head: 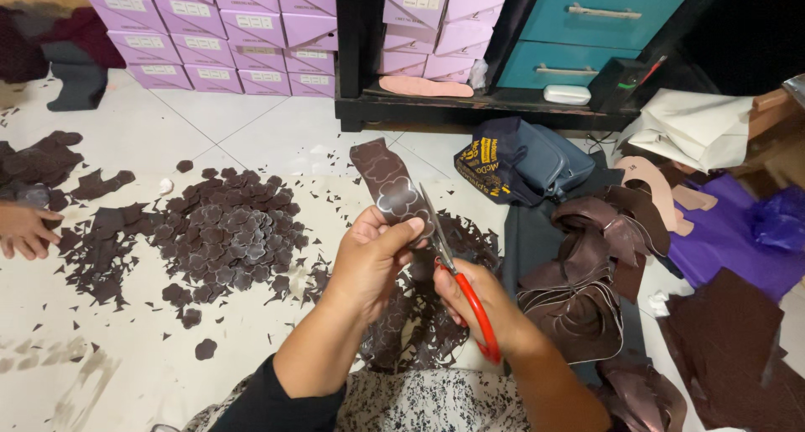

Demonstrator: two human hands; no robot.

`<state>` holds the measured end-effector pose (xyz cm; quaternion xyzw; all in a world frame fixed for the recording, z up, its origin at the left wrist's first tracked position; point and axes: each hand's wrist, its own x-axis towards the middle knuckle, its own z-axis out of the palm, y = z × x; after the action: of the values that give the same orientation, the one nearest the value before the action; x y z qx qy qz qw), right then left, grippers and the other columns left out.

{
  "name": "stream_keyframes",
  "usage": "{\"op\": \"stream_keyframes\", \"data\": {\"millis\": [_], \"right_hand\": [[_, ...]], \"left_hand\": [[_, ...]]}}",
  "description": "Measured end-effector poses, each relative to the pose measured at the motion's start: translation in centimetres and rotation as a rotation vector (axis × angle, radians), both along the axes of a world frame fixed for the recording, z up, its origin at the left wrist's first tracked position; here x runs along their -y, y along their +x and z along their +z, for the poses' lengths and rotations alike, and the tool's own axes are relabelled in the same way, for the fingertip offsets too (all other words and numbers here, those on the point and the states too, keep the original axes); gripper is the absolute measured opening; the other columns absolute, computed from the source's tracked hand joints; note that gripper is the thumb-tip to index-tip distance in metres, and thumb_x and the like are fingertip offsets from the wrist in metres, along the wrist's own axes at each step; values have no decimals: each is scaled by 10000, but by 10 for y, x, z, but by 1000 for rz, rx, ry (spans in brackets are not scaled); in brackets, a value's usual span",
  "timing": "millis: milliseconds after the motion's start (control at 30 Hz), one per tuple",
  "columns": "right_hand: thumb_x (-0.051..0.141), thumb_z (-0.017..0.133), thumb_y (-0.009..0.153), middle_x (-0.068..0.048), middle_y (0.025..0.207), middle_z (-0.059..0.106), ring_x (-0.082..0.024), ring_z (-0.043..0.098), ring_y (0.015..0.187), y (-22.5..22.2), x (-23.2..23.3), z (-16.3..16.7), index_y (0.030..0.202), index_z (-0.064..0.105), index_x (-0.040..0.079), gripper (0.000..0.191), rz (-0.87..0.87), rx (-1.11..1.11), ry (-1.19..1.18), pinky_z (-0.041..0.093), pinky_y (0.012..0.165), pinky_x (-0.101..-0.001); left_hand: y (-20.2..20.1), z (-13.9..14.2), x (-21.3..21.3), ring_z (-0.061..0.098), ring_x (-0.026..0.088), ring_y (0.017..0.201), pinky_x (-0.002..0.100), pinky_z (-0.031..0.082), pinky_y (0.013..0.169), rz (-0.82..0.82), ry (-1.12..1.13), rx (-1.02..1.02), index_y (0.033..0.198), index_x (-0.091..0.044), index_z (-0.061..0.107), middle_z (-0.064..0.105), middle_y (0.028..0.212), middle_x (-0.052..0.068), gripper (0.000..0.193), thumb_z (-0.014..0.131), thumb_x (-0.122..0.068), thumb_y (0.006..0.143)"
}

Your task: The person sits on the floor and uses red-handled scissors to cut flower-shaped pieces from a brown sheet of material. Cut pieces accumulate on the floor to the left while offcuts fall nearby.

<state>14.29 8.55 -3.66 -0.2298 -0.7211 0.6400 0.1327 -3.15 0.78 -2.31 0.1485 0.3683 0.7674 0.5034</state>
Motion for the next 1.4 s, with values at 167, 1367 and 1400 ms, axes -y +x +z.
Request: {"op": "stream_keyframes", "data": {"millis": [167,1367,1400], "right_hand": [[488,527,999,35,685,467,-67,449,580,-6,10,-5,874,540,99,409,-116,4,-91,399,508,-237],[484,504,1016,42,666,473,-62,451,558,2,4,5,864,547,102,414,-10,40,-42,396,503,-229],[482,506,1017,41,670,470,-66,448,561,2,5,4,870,550,99,412,-14,41,-62,397,508,-230]], "left_hand": [[7,-2,-2,633,111,756,216,451,596,31,37,69,1027,-55,633,717,900,53,171,728,-47,885],[1,-1,0,595,94,1009,269,517,879,94,244,-381,1449,-50,444,629,1160,34,447,516,-9,1010],[1,0,1,591,93,1012,268,514,882,88,249,-375,1467,-53,432,627,1167,33,468,510,-4,1008]]}}
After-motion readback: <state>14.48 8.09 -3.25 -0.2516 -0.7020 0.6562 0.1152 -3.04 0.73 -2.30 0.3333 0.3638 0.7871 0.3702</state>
